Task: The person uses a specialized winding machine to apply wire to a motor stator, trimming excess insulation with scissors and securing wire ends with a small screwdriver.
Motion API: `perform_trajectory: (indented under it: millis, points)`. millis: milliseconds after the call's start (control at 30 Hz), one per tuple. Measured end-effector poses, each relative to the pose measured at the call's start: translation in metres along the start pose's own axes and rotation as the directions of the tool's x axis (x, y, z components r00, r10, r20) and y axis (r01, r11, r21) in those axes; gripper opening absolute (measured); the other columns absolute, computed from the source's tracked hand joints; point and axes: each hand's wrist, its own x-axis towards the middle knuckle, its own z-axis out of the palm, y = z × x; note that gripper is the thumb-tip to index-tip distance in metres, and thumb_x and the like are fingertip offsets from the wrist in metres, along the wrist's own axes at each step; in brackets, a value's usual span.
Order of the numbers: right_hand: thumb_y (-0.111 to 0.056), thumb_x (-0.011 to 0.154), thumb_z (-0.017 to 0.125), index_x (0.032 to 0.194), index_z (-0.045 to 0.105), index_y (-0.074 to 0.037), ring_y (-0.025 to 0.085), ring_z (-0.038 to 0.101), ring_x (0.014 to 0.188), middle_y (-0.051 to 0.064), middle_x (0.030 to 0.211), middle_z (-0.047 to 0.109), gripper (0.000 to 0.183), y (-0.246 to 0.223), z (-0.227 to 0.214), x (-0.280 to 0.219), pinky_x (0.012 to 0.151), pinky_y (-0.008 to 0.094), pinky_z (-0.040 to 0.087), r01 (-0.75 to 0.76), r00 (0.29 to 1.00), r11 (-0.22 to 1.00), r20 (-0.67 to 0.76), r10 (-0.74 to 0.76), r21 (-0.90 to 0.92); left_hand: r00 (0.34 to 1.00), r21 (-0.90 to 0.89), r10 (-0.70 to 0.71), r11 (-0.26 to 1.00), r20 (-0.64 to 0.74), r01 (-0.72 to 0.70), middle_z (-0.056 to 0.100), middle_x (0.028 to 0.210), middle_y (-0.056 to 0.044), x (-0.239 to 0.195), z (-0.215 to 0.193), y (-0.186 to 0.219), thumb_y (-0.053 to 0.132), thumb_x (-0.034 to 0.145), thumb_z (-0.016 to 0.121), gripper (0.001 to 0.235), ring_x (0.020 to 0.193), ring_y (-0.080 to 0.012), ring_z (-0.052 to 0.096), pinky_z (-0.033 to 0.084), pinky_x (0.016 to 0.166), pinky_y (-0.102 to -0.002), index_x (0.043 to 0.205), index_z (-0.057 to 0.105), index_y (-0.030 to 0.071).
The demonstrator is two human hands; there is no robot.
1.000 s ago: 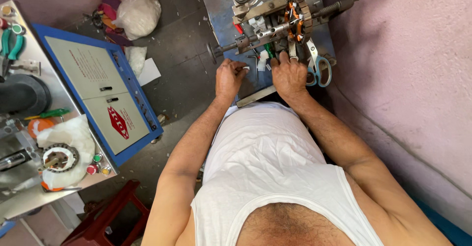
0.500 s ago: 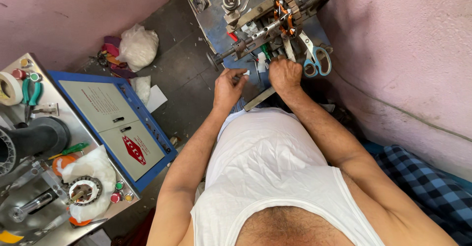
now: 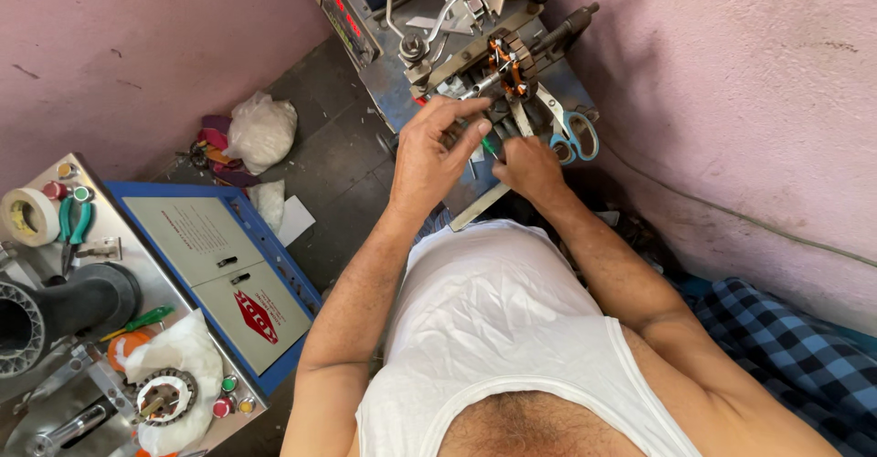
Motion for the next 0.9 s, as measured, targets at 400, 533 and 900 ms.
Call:
perform_trajectory:
  millis: [400,533,900]
  points:
    - [0.005,0.099,0.071,0.127,0.050,0.001,0.022,0.076,0.100,0.017,0.108,0.074,0.035,0.064,-0.116,-0.024,0.089,0.033,0.065,0.407,0.912,0.286,-0.405,-0.069,0.867,0.979,0.312,0.098,0.938,0.181,-0.152,0.043,0.157,-0.019,0.089,0.046,-0.042,0.023,0.086,0.086,0.077,0.139,-0.0394,0.050,0.048,0.112,-0.050,0.153,0.048,0.017]
    - [0.010,0.106,0.065,0.129,0.045,-0.001,0.024,0.075,0.105,0.020,0.113,0.073,0.033,0.062,-0.114,0.007,0.095,0.034,0.066,0.524,0.851,0.131,-0.523,-0.048,0.841,0.976,0.216,0.020,0.974,0.216,-0.068,0.041,0.162,-0.017,0.095,0.051,-0.048,0.017,0.090,0.083,0.072,0.143,-0.0355,0.052,0.055,0.111,-0.045,0.154,0.049,0.020]
    - [0.010,0.101,0.071,0.124,0.041,-0.002,0.021,0.075,0.109,0.017,0.114,0.072,0.039,0.062,-0.110,0.045,0.090,0.030,0.065,0.638,0.770,0.239,-0.606,-0.198,0.732,0.985,0.152,-0.121,0.983,0.125,0.102,0.052,0.157,-0.010,0.099,0.067,-0.034,0.003,0.085,0.078,0.066,0.135,-0.0253,0.063,0.063,0.100,-0.035,0.146,0.059,0.021]
